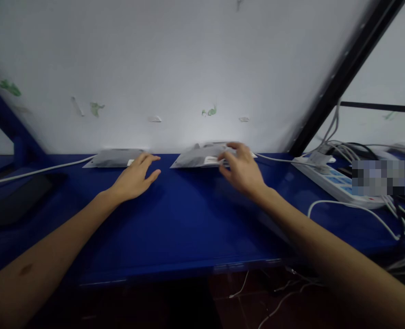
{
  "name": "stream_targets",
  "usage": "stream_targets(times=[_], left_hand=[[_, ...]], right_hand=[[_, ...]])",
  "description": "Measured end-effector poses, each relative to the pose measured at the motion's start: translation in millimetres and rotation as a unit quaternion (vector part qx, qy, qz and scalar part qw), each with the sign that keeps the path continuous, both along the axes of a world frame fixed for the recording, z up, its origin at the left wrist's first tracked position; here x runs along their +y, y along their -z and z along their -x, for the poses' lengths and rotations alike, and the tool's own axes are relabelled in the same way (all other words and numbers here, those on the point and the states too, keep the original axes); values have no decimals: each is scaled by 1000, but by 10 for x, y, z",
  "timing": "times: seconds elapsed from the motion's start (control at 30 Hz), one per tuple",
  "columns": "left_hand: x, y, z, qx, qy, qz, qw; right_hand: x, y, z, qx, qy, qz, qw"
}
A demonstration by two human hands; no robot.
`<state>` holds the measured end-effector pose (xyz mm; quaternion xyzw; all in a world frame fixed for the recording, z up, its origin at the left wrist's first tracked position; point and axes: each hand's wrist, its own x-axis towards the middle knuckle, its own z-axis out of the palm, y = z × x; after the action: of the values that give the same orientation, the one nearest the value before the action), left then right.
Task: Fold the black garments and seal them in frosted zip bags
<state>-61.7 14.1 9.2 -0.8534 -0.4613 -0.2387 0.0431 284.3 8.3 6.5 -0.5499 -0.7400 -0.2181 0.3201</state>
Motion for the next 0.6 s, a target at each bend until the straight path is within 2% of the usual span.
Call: stream_targets(times=[0.07, 0.13, 0.23, 0.3, 0.37, 0.47, 0.53, 0.6], left_hand=[[-46, -28, -65, -25, 1, -23, 999], [-80, -44, -115, -27, 26, -29, 999], [-91, -33, -138, -2, 46, 3, 999], [-83, -12, -129, 22, 28, 43, 998], [-82, 1, -121, 45, 10, 77, 996], [-109, -10, -136, 64, 11, 87, 994], [-144, -36, -164, 67, 8, 81, 994], [-185, -72, -199, 73, -1, 73, 995]], right_hand=[[-177, -47, 293, -38, -70, 4, 997], [-376, -72, 616, -89, -125, 41, 987], [-680, -61, 1054, -171, -155, 118, 966], [-851, -39, 1250, -216, -181, 125, 951], [-972, -30, 1351, -226, -216, 114, 943], [-1030, -60, 1363, -188, -269, 98, 940], [-970, -93, 1314, -135, -251, 75, 956], [-826, -116, 1241, -69, -179, 59, 980]])
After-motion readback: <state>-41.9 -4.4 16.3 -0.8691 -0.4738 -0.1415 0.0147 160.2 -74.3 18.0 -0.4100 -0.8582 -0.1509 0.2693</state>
